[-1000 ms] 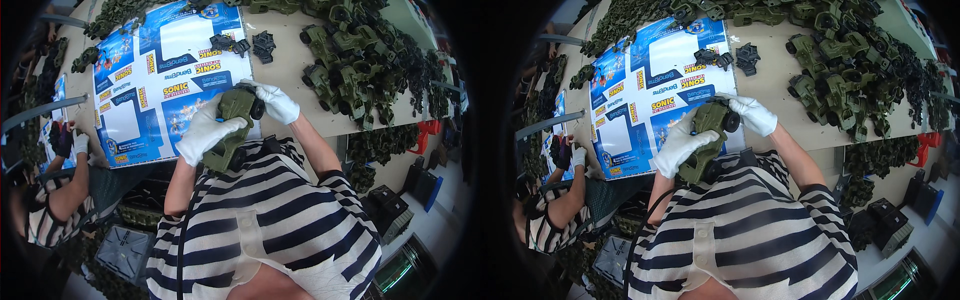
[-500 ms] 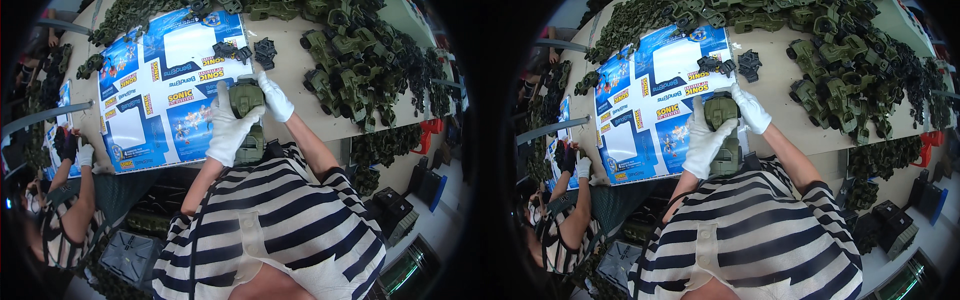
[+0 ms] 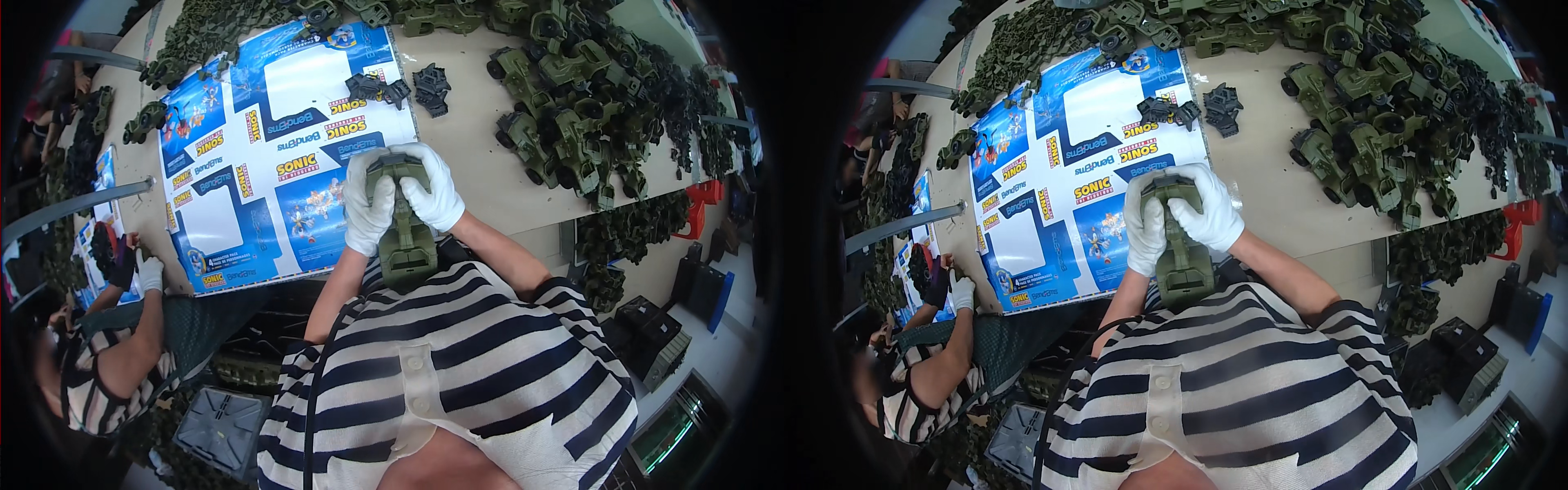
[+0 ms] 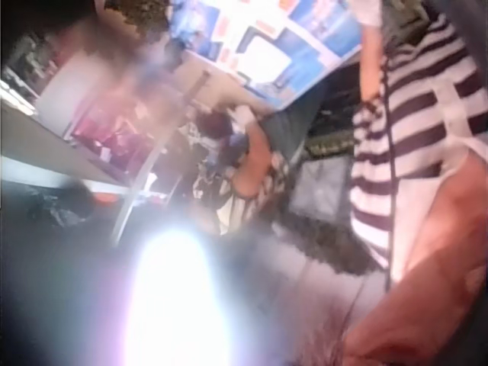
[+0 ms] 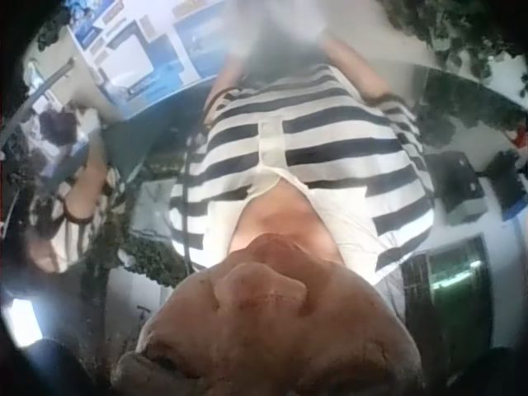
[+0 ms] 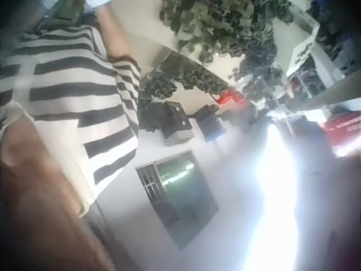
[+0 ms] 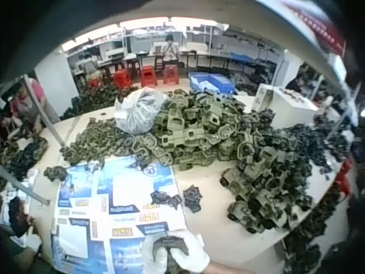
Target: The person assembles green toy tanks by picking up tank bodies and black wheels from a table, inserting the wheels into the bodies, and placing the completed units into a large black crate. The process is repetitive and involves handling multiple identical toy components.
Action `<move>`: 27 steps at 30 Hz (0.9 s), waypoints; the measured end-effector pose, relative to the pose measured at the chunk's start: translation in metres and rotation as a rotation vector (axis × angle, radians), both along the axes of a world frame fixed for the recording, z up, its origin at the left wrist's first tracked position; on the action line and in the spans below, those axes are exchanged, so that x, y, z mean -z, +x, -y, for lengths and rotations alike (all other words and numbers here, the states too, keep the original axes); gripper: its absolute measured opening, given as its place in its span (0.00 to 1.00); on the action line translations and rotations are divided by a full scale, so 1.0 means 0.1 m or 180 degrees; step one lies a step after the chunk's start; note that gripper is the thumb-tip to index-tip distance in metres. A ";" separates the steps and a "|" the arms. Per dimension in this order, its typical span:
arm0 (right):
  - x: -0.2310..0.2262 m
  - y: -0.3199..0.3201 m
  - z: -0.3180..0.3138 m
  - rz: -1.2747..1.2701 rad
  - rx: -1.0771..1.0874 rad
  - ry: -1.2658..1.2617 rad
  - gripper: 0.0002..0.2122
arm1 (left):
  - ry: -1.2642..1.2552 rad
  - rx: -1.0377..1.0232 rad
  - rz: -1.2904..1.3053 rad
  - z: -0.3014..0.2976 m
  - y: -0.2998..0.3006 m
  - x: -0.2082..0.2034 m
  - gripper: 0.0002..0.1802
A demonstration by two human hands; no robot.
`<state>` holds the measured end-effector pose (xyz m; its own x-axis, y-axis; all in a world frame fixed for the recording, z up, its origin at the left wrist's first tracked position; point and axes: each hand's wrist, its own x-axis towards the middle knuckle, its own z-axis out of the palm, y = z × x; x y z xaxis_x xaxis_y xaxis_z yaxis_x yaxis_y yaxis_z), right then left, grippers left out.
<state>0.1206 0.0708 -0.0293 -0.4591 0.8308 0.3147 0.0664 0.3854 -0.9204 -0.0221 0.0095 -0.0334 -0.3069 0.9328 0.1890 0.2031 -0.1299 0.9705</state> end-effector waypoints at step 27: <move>0.26 0.86 -1.27 0.2222 0.1211 0.0624 0.22 | -0.1393 -0.2368 -0.1956 -1.07 -3.60 0.63 0.33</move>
